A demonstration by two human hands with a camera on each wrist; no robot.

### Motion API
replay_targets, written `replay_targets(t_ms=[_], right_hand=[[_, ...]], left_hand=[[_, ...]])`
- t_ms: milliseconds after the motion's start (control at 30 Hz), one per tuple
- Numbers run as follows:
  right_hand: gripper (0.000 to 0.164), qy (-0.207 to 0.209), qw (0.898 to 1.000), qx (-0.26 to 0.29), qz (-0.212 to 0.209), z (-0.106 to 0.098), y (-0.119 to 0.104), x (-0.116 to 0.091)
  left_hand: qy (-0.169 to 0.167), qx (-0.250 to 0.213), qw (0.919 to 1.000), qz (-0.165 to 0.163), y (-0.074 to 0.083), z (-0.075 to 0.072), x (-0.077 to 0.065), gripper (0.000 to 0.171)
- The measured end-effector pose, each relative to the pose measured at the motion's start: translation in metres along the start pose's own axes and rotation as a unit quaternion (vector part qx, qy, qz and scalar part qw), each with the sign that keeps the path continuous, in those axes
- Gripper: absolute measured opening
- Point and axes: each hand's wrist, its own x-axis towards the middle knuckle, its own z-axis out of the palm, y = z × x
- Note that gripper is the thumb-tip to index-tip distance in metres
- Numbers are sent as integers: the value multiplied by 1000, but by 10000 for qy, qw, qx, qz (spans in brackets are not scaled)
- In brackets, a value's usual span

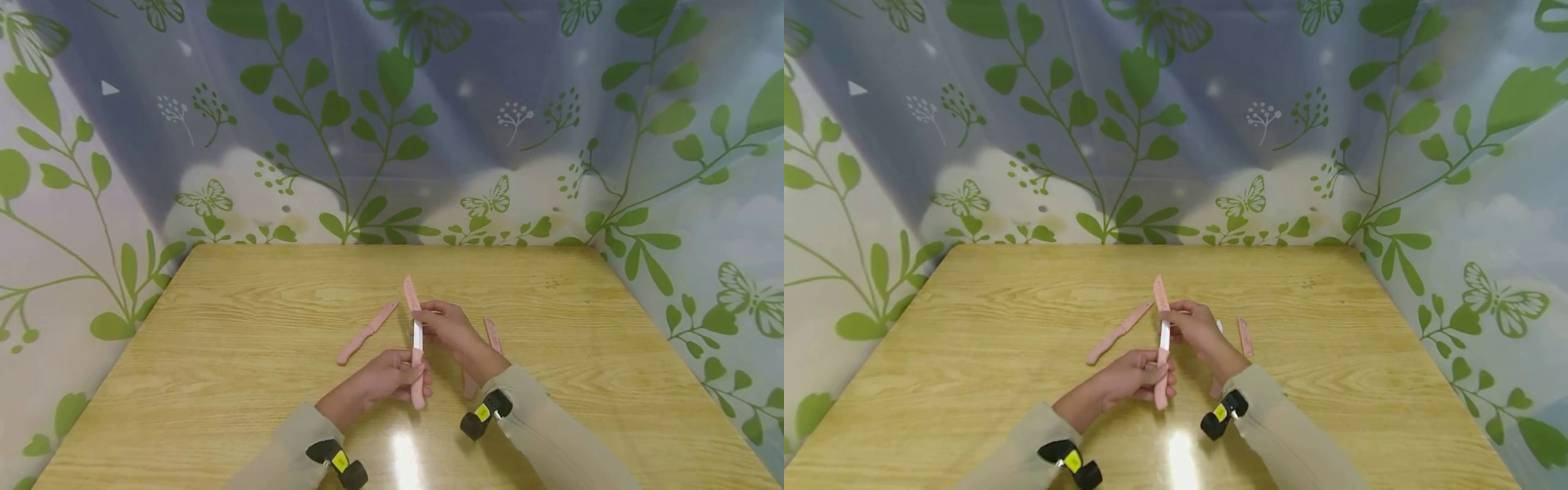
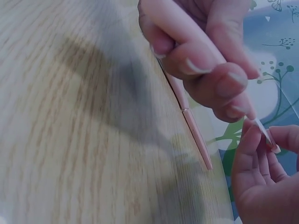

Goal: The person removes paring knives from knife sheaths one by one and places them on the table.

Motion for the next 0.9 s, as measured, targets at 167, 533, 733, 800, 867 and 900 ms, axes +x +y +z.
replay_targets(t_ms=[167,533,733,800,867,900], right_hand=[[21,-28,9996,273,52,-1,-1,1],[26,132,9992,366,-4,-5,-1,1],[33,220,9988,371,-251,-7,-1,2],[33,274,9987,361,-251,-8,-1,3],[33,355,9984,377,-211,-8,0,3],[34,380,9983,398,-188,-9,0,3]], left_hand=[[-39,-41,10000,-4,0,1,0,26],[-106,86,9998,-113,-1,2,1,24],[-166,35,9997,-188,-3,2,1,23],[-169,14,9997,-198,-3,2,1,23],[-168,11,9997,-201,-3,3,0,23],[-177,13,9996,-209,-3,3,0,23]])
